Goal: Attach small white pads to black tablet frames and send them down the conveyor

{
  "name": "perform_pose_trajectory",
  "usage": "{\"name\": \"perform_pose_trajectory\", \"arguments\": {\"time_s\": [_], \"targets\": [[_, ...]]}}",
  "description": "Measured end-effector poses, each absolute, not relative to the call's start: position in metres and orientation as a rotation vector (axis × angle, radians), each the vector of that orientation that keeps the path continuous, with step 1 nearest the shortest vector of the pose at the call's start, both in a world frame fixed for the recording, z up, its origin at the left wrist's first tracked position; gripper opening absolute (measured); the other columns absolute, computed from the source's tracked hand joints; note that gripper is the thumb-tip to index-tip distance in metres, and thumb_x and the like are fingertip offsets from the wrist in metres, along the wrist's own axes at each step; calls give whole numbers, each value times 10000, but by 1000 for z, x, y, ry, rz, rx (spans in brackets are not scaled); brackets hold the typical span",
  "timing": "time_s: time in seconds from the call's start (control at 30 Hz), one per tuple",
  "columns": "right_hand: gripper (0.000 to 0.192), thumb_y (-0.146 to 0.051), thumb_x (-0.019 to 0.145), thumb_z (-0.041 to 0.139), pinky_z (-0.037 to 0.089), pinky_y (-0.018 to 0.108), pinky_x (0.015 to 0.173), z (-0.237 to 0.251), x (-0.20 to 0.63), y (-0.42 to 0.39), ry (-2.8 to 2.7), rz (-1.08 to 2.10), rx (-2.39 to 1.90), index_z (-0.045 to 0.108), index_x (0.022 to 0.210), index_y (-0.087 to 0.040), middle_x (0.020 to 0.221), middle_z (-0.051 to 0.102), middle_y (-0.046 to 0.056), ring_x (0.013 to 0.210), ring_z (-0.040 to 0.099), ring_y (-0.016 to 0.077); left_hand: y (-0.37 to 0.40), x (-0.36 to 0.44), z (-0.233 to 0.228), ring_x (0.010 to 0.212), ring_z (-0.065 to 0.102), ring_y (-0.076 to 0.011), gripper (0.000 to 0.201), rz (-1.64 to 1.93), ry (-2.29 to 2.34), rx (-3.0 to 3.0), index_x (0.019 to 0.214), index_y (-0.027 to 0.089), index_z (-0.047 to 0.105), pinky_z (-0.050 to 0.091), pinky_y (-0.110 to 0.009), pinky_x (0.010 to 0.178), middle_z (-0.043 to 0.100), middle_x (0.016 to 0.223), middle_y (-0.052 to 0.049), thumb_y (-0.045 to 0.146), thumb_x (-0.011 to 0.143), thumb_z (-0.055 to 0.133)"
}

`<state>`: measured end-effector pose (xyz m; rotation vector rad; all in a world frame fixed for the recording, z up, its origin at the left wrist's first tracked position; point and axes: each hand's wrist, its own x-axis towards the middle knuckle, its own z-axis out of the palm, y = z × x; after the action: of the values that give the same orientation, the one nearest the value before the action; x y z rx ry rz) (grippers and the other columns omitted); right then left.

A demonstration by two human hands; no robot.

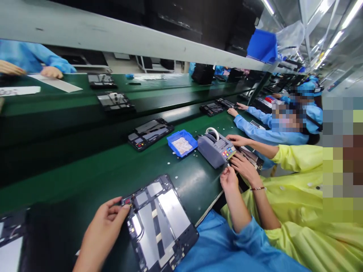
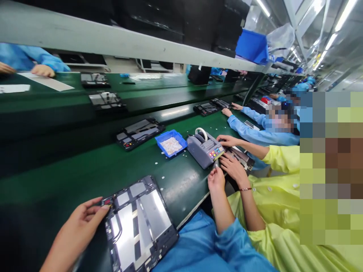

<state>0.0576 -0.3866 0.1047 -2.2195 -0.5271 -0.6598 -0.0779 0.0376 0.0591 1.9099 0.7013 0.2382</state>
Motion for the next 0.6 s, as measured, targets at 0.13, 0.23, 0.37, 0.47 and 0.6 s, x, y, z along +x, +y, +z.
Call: {"name": "perform_pose_trajectory", "arguments": {"time_s": [0.13,0.23,0.37,0.47,0.6], "targets": [[336,-496,1018,449,426,242,388,81,21,-308,-304,-490,-1880,599,864,-239,645,578,-23,433,516,136,13,-99,86,880,624,-282,423,612,660,2203,1057,209,663,517,-435,818,653,1036,-97,532,790,605],[375,-570,927,600,345,194,336,75,-6,-243,-116,-63,-1424,576,809,-215,652,612,-15,384,458,90,-26,-108,103,834,628,-244,291,539,516,1960,989,218,683,521,-386,808,677,962,-73,438,801,650],[373,-537,836,754,371,168,387,82,-28,-188,-146,389,-1140,612,791,-195,590,609,-32,413,474,72,-69,-98,104,785,643,-194,398,306,433,1348,1079,199,661,520,-325,741,694,940,-64,401,758,785],[351,-525,849,750,385,166,411,83,-34,-167,-228,503,-1130,634,818,-196,525,558,-60,428,484,80,-80,-90,100,623,575,-137,394,337,405,974,1016,212,622,479,-281,618,627,772,5,454,772,813],[321,-501,836,752,399,169,418,78,-37,-157,-295,580,-1190,654,827,-196,540,576,-57,449,522,90,-74,-96,98,551,525,-112,343,368,437,859,831,208,581,421,-245,539,553,666,42,443,769,824]]}}
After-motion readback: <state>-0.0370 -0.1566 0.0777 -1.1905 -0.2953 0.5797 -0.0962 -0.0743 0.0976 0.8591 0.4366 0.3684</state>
